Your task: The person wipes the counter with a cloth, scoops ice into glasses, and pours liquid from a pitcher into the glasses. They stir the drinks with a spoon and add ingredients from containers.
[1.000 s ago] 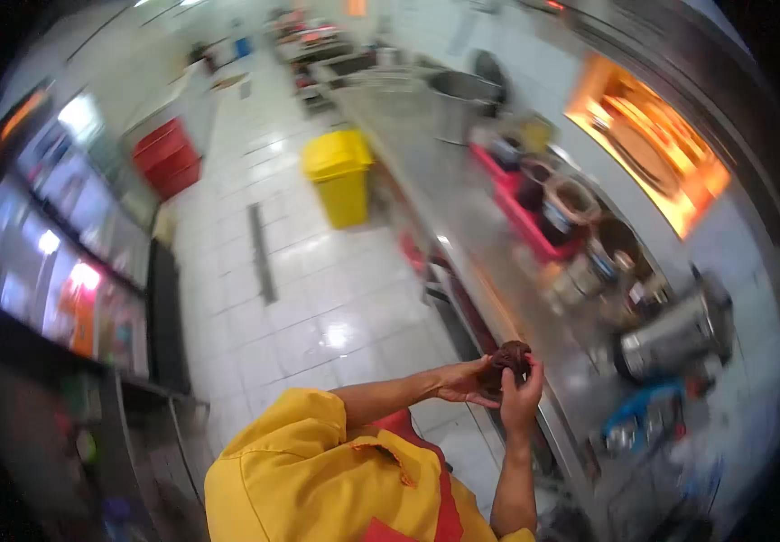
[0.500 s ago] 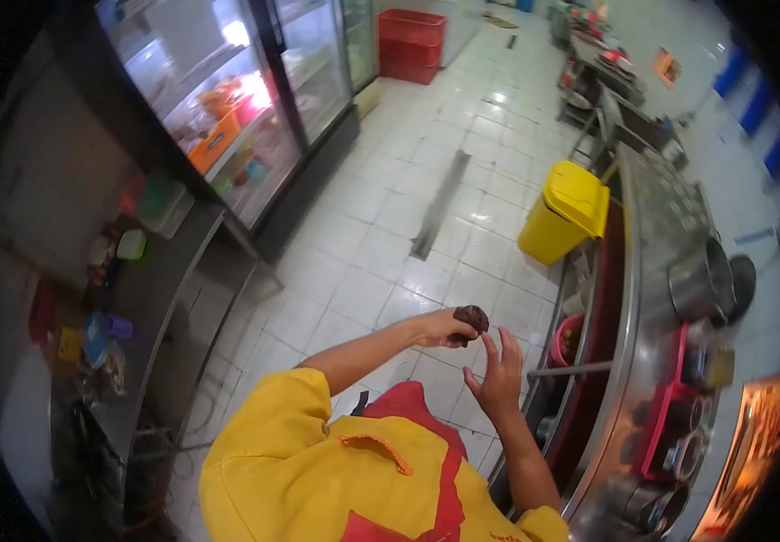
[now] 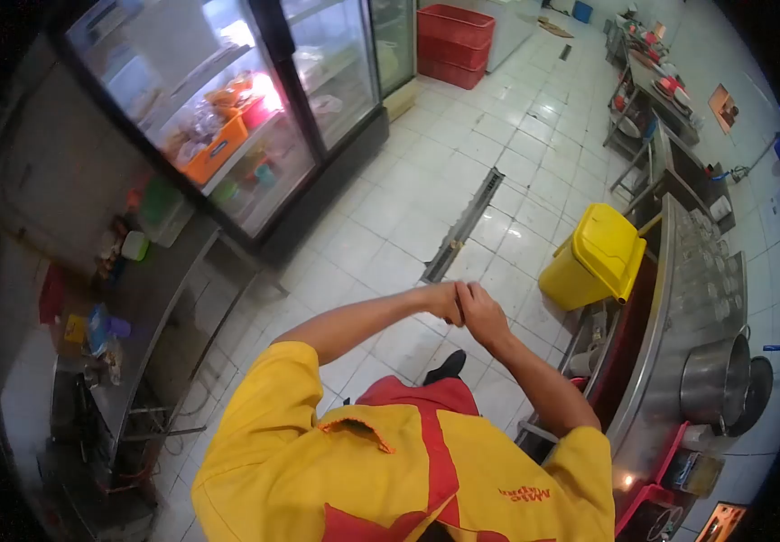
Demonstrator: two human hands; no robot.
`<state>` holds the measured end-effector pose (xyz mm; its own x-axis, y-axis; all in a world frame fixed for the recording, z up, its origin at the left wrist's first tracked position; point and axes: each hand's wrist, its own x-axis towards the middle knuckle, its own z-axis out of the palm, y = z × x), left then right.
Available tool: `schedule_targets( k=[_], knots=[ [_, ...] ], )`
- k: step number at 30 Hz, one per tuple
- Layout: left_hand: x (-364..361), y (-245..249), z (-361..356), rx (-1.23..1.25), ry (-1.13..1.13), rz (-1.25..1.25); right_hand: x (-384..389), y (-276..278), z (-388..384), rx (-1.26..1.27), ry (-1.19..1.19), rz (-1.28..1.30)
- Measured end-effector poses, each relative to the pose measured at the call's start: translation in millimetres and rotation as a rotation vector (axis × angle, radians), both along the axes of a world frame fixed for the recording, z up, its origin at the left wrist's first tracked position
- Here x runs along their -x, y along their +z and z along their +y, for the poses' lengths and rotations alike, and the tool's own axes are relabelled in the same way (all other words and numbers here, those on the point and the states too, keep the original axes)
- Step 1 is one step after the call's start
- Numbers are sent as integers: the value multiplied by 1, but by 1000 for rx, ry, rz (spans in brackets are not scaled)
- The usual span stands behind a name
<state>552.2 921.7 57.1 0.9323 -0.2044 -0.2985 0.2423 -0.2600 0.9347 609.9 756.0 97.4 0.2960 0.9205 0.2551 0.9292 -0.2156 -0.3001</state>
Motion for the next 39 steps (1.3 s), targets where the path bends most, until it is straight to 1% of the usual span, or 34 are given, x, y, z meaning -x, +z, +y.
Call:
schedule_targets(
  k=[1,3,5,7,9,10,13,14,17,20,23,24,27,29,32,34,35,36,38,39],
  knots=[
    [-31,2,8,-76,38,2,-33,1,12,33,-6,7],
    [-89,2,26,-393,54,-215,-91,6,36,66,-6,-10],
    [-127,30,44,-389,160,-153,-145,15,61,67,9,-41],
    [-176,19,71,-524,145,-314,-190,22,85,51,37,-80],
    [-222,13,93,-676,166,-298,-236,18,111,11,50,-95],
    [-220,83,86,-679,199,-198,-253,25,123,39,32,-124],
    [-272,60,118,-717,353,-217,-316,4,168,104,5,-107],
    [-287,54,128,-746,363,-183,-334,-6,183,86,5,-133],
    [-341,-7,170,-772,434,-172,-383,-39,224,130,-60,-62],
    [-373,-14,200,-794,420,-201,-406,-30,261,314,-204,-30],
    [-399,-31,235,-766,359,-356,-428,-25,293,513,-273,36],
    [-411,-37,246,-814,288,-282,-436,-28,303,517,-272,45],
    [-437,-71,272,-807,303,-326,-467,-65,323,551,-249,71],
    [-444,-75,287,-788,268,-368,-486,-94,335,600,-194,92],
    [-450,-72,302,-740,222,-435,-493,-92,348,713,-225,158],
    [-457,-74,307,-710,223,-506,-506,-117,346,673,-241,180],
    [-461,-77,307,-694,228,-482,-511,-130,342,648,-249,191],
    [-467,-90,308,-682,229,-459,-512,-128,342,639,-272,195],
    [-475,-93,309,-647,210,-430,-509,-114,344,614,-333,204],
    [-478,-88,310,-621,185,-425,-508,-109,344,557,-317,153]
  ],
)
